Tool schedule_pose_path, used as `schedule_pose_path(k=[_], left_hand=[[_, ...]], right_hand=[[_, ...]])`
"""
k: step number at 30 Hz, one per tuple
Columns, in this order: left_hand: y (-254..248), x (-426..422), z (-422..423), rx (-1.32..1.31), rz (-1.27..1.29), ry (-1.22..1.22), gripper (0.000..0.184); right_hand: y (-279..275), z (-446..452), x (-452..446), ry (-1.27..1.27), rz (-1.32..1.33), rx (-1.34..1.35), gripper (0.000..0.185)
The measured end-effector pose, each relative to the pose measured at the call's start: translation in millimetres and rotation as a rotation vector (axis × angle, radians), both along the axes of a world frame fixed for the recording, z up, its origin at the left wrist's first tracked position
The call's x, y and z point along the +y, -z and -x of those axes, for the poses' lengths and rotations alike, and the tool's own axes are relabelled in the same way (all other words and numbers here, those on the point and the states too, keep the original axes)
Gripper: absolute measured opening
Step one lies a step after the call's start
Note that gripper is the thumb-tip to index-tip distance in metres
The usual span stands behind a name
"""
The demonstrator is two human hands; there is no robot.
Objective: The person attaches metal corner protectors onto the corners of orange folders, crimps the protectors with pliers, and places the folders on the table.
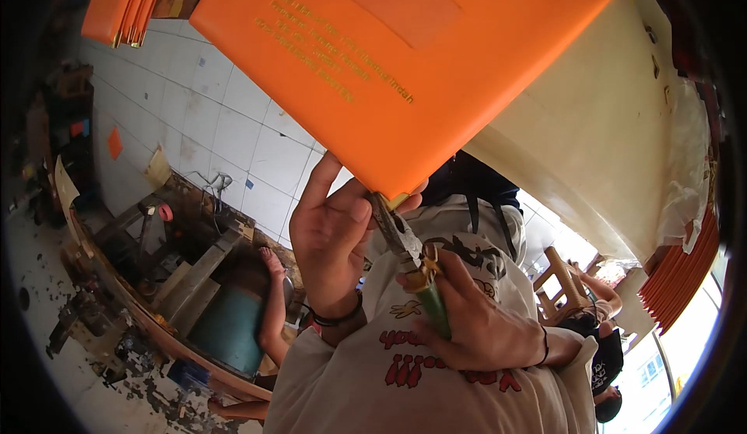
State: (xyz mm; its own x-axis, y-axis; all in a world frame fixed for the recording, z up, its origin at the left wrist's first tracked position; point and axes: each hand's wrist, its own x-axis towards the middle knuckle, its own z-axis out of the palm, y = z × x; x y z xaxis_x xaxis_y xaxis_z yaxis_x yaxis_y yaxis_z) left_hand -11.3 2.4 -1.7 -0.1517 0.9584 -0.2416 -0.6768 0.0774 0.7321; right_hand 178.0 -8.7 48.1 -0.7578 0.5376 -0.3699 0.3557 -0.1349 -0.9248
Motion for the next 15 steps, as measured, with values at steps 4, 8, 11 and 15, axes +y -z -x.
schedule_pose_path(k=[4, 8, 11, 15], left_hand=[[3, -1, -1, 0.002, -0.005, -0.021, 0.055], [-2, 1, -3, 0.025, 0.033, -0.040, 0.054], [-3, 2, -4, 0.022, 0.052, -0.050, 0.053], [-10, 6, -3, 0.067, 0.123, -0.040, 0.050]], right_hand=[[-1, 7, -1, -0.015, -0.036, 0.024, 0.050], [-4, 11, -3, 0.007, -0.079, 0.003, 0.048], [-3, 11, -4, 0.017, -0.096, 0.014, 0.047], [5, 12, -11, 0.010, -0.051, -0.002, 0.047]])
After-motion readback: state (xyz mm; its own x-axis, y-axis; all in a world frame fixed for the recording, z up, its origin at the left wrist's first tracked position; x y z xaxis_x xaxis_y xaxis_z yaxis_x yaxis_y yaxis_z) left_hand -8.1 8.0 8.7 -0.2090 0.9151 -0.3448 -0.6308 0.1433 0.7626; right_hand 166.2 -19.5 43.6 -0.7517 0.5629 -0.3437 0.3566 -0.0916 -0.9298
